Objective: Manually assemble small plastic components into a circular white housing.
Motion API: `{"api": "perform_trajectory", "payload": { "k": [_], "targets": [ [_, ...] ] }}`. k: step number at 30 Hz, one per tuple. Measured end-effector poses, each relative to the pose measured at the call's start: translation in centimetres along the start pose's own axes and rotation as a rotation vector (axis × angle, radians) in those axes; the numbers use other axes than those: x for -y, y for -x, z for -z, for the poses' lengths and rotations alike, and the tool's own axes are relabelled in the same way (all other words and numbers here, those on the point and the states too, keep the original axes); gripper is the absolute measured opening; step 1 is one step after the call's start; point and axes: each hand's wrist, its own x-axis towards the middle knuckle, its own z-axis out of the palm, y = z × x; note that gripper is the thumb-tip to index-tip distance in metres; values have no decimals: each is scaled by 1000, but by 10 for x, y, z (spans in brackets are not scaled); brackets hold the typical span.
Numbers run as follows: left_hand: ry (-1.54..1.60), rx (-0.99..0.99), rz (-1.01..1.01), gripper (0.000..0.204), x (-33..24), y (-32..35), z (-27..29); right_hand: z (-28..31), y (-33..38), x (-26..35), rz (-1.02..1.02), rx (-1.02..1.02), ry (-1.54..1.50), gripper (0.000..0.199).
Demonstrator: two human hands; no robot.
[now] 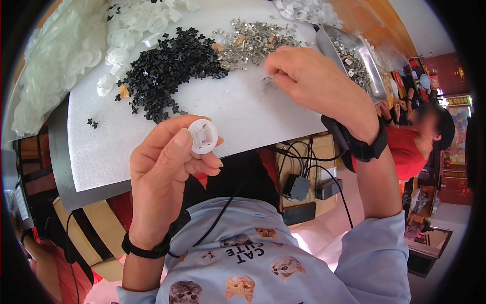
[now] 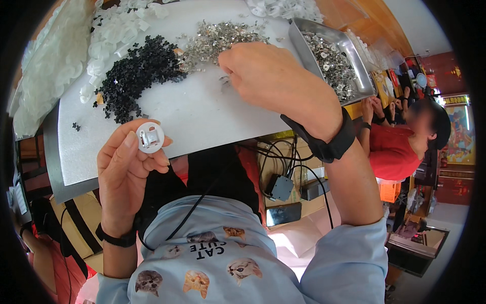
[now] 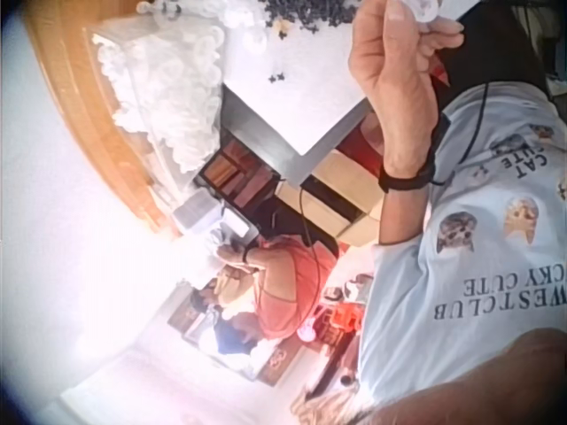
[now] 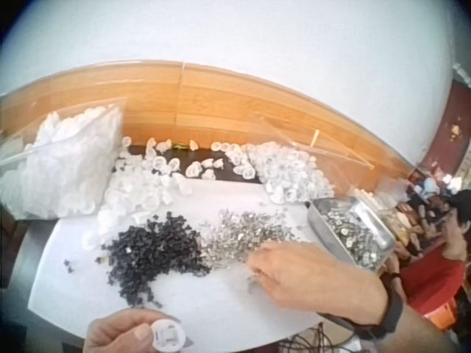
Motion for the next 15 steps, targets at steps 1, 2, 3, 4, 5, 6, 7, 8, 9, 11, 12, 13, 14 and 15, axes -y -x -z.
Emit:
{"api": "perform_trajectory", "payload": {
  "k": [1,2,3,4,5,6,7,8,9,11,12,13,14,15],
  "targets": [
    [-2,-7,-1,35,0,0,-1,1,-1,1,1,1,0,10],
    [-2,-8,0,35,0,0,-1,2,-2,3,52,-73,-24,8],
    [-4,-2,-2,35,0,-1,-1,3,-3,5,102,-147,-48,9],
    [-5,4,-3,35,0,-1,-1,3,-5,7,102,-147,-49,9],
    [-5,4,-3,35,0,-1,-1,3,-7,8,151,-144,-17,9],
    [-2,2,-6,34,0,-1,0,3,-9,9,199,-140,14,10],
    [1,1,-9,34,1,-1,0,2,-10,9,199,-140,14,10],
    [2,2,-9,34,1,-1,0,2,-11,8,151,-52,8,10],
    [-2,6,-10,34,1,-1,0,2,-11,8,103,35,3,10],
    [-5,6,-14,34,0,-1,1,3,-10,9,92,31,-13,11],
    [4,8,-2,34,0,-1,0,4,-10,9,81,27,-30,11],
    [12,9,10,34,0,-1,1,5,-11,9,86,27,-31,11],
    [13,10,10,34,0,-1,1,6,-11,9,45,55,-21,11],
    [22,16,20,33,-1,-1,1,7,-11,9,5,83,-10,11]
  ]
}}
